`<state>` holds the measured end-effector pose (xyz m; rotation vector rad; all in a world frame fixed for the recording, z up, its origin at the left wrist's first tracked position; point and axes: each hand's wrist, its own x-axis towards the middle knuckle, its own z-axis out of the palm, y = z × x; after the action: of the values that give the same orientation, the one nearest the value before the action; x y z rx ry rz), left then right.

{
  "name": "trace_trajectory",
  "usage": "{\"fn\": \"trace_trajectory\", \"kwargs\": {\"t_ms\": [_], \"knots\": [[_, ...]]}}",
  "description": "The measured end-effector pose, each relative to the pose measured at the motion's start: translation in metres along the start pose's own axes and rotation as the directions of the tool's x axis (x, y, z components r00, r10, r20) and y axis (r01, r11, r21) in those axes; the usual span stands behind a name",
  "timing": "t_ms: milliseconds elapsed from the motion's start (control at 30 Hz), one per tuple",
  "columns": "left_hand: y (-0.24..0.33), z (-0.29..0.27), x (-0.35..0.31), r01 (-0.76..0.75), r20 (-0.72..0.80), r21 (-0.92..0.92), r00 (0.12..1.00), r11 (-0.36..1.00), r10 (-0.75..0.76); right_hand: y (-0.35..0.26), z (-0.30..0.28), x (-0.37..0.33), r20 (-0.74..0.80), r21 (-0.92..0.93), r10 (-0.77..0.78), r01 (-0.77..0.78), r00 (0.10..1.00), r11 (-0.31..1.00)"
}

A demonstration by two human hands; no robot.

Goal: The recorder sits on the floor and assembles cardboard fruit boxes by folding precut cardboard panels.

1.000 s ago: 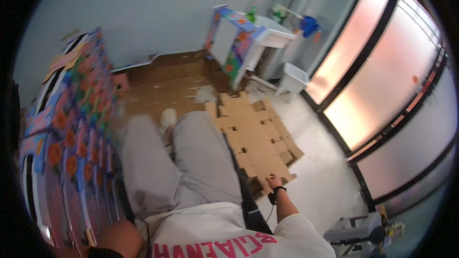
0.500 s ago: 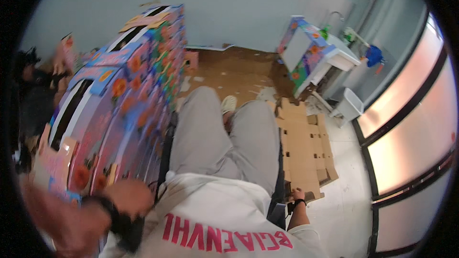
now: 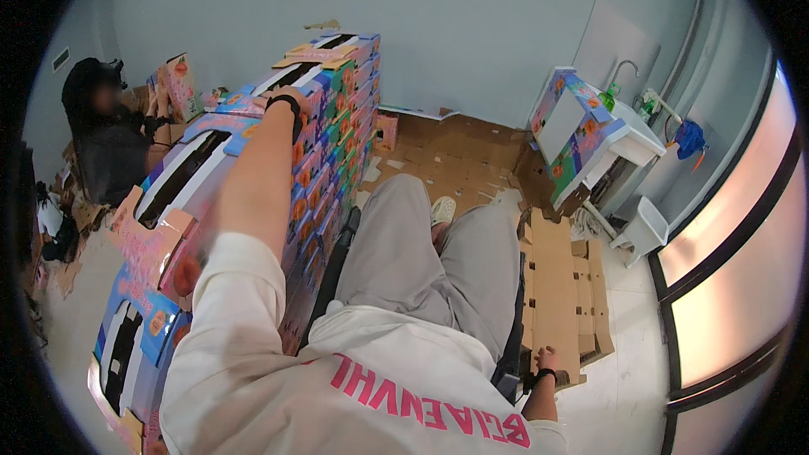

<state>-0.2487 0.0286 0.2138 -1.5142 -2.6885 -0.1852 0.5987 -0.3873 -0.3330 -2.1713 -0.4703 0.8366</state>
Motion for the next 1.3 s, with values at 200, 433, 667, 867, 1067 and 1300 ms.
{"fn": "trace_trajectory", "kwargs": {"t_ms": [200, 433, 667, 867, 1067, 1300], "knots": [[-0.002, -0.023, -0.009, -0.003, -0.035, -0.22, 0.999, 0.975, -0.005, -0.015, 0.007, -0.01, 0.063, 0.068, -0.069, 0.065, 0.996, 0.996], [0.0, -0.059, -0.095, -0.47, -0.55, -0.216, 0.783, 0.856, 0.291, -0.046, 0.01, 0.011, 0.121, 0.051, -0.265, 0.261, 0.957, 0.964], [0.001, 0.02, -0.247, -0.968, -0.657, -0.186, 0.252, 0.17, 0.711, -0.237, -0.022, -0.105, -0.081, 0.075, -0.769, 0.773, 0.634, 0.629], [0.026, 0.103, -0.312, -0.938, -0.323, -0.339, 0.041, -0.075, 0.945, -0.351, -0.01, -0.289, -0.1, -0.182, -0.993, 0.98, 0.062, 0.079], [0.033, 0.122, -0.313, -0.944, -0.46, -0.312, 0.048, -0.11, 0.887, -0.363, 0.042, -0.325, 0.313, -0.414, -0.95, 0.899, -0.005, -0.142], [0.028, 0.12, -0.323, -0.922, -0.375, -0.387, 0.129, -0.028, 0.918, -0.362, 0.042, -0.296, 0.351, -0.226, -0.936, 0.971, 0.011, -0.073]]}}
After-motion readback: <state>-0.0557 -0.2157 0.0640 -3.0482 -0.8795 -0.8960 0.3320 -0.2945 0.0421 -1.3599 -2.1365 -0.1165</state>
